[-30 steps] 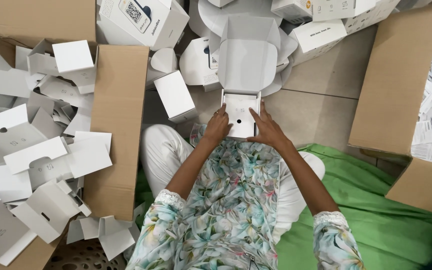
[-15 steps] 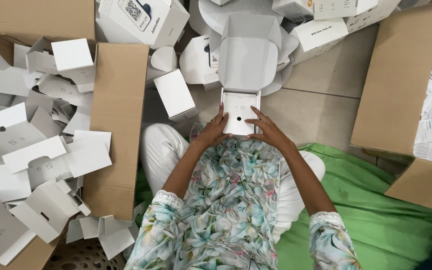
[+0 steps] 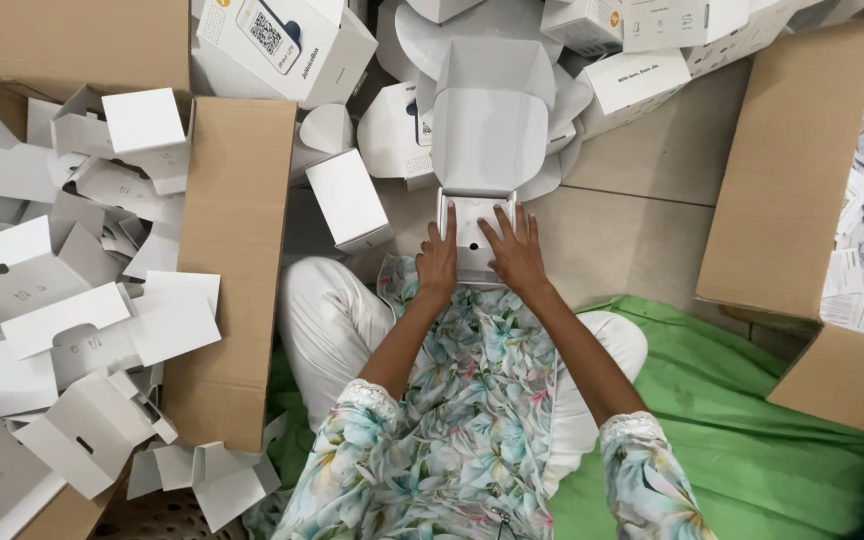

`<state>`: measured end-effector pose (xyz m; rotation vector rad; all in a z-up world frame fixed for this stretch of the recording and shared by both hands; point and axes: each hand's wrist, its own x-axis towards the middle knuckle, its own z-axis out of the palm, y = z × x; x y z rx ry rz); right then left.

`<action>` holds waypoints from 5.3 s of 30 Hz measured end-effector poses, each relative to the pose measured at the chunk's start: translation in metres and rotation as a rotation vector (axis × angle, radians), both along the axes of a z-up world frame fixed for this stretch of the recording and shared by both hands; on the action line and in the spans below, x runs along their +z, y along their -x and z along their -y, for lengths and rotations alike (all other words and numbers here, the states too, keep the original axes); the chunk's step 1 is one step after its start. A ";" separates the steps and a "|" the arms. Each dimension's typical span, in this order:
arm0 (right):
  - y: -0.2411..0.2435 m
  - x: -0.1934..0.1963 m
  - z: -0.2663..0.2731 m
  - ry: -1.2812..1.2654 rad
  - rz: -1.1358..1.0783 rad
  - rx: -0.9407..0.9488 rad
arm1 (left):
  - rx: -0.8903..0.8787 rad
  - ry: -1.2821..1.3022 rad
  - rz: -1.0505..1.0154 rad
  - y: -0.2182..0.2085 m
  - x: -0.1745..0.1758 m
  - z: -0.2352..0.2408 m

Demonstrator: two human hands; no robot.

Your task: The person assembles small white cardboard boxes and places instruction slips inside.

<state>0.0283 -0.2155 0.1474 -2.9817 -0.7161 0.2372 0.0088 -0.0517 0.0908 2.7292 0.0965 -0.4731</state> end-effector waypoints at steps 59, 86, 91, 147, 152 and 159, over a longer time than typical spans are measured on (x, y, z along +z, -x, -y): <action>0.106 -0.047 -0.002 -1.060 0.148 -0.475 | 0.121 0.940 0.653 0.079 -0.008 -0.039; 0.022 -0.071 0.039 -0.939 0.090 -0.388 | 0.280 0.606 0.543 0.004 -0.011 -0.012; 0.023 -0.089 0.047 -0.834 -0.099 -0.539 | 0.286 0.559 0.483 -0.002 -0.005 -0.018; 0.063 -0.091 0.044 -0.948 -0.469 -0.691 | 0.247 0.661 0.011 0.020 -0.044 -0.039; 0.047 -0.050 0.078 -0.877 -0.539 -0.815 | 0.238 0.763 -0.018 0.004 0.004 -0.055; -0.012 0.004 0.064 -0.927 -0.708 -0.888 | 0.428 0.788 -0.196 -0.043 -0.015 -0.053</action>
